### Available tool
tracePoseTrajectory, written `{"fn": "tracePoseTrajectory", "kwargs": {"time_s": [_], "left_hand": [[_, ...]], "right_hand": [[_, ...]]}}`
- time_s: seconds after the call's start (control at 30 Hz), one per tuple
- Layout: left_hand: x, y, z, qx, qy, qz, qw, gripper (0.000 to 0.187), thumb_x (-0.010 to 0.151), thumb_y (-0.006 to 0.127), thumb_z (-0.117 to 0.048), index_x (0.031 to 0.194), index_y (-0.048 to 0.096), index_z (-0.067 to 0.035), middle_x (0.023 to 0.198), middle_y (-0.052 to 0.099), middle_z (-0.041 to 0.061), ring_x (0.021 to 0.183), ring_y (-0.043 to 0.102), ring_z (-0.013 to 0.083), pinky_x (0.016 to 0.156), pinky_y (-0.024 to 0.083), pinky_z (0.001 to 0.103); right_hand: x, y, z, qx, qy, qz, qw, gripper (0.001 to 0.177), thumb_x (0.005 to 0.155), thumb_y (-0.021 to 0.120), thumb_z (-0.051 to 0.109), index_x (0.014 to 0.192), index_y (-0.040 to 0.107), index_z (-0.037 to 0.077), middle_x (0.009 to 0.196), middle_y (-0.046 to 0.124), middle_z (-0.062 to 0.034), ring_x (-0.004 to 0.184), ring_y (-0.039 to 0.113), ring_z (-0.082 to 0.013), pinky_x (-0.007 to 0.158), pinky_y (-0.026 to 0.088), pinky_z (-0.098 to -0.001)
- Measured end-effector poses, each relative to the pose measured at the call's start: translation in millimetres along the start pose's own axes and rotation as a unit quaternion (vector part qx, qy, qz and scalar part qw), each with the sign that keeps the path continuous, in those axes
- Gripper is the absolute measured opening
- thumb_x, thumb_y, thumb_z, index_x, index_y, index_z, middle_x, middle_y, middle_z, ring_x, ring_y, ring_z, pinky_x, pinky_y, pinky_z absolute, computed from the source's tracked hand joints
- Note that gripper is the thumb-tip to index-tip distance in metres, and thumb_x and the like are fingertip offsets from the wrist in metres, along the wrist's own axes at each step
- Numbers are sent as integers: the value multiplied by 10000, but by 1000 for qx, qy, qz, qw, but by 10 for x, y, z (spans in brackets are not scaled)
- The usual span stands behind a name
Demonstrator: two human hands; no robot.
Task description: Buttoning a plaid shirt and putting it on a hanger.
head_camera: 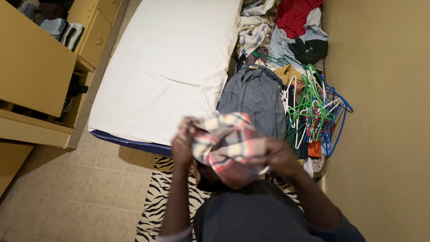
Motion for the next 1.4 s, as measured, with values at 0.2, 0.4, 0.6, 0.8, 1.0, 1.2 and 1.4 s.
{"fn": "tracePoseTrajectory", "kwargs": {"time_s": [0.2,0.4,0.6,0.8,1.0,1.2,1.4], "left_hand": [[847,-298,-1458,-175,303,-4,937,478,1044,743,-153,1422,538,58,1263,681,144,1134,661,217,1014,553,342],[795,-15,-2178,-197,462,7,865,635,1108,763,-76,1603,373,6,1504,560,152,1337,601,233,1183,508,365],[1019,-186,113,287,74,-158,942,907,912,745,-444,1580,322,0,1504,365,283,1388,450,416,1147,444,511],[-570,522,1596,-139,-158,266,941,567,947,676,-341,1404,535,-37,1173,716,72,1013,709,172,872,605,322],[-931,646,1333,-162,-128,171,964,589,932,770,-209,1390,507,52,1036,708,72,930,679,128,827,537,262],[-926,543,1345,-179,-126,121,968,538,884,652,-20,1394,492,42,985,712,74,872,689,123,801,575,256],[-949,561,1059,-202,-71,103,971,607,837,481,43,1443,512,25,1004,709,132,813,673,132,746,556,262]], "right_hand": [[-243,-703,1383,66,-393,-339,852,194,1075,578,-121,1205,704,-53,1143,725,-122,1041,682,-186,1019,534,-339],[-409,-927,1275,51,-474,-384,791,353,956,464,-135,1180,718,-33,1092,725,-101,973,686,-165,989,552,-320],[-70,-707,12,-200,-136,-392,888,169,1018,642,-13,1152,728,42,943,742,-47,841,695,-114,774,561,-295],[95,208,-795,-177,-64,-233,954,199,984,664,92,1144,732,-4,1023,777,-93,838,715,-155,751,567,-297],[122,524,-838,-187,-52,-98,976,218,970,659,111,1135,713,-21,1105,771,-138,956,751,-193,833,575,-306],[71,634,-889,-53,30,2,998,275,985,603,65,1226,677,-45,1157,701,-80,867,719,-160,769,596,-288],[-10,598,-999,64,79,-60,993,370,999,645,88,1343,554,-13,1096,653,-100,920,693,-150,789,582,-306]]}}
Point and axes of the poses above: each hand's wrist, its own x-axis towards the middle knuckle, its own y-axis out of the palm, z = x × y, the point moved 4 cm from there along x, towards the middle knuckle
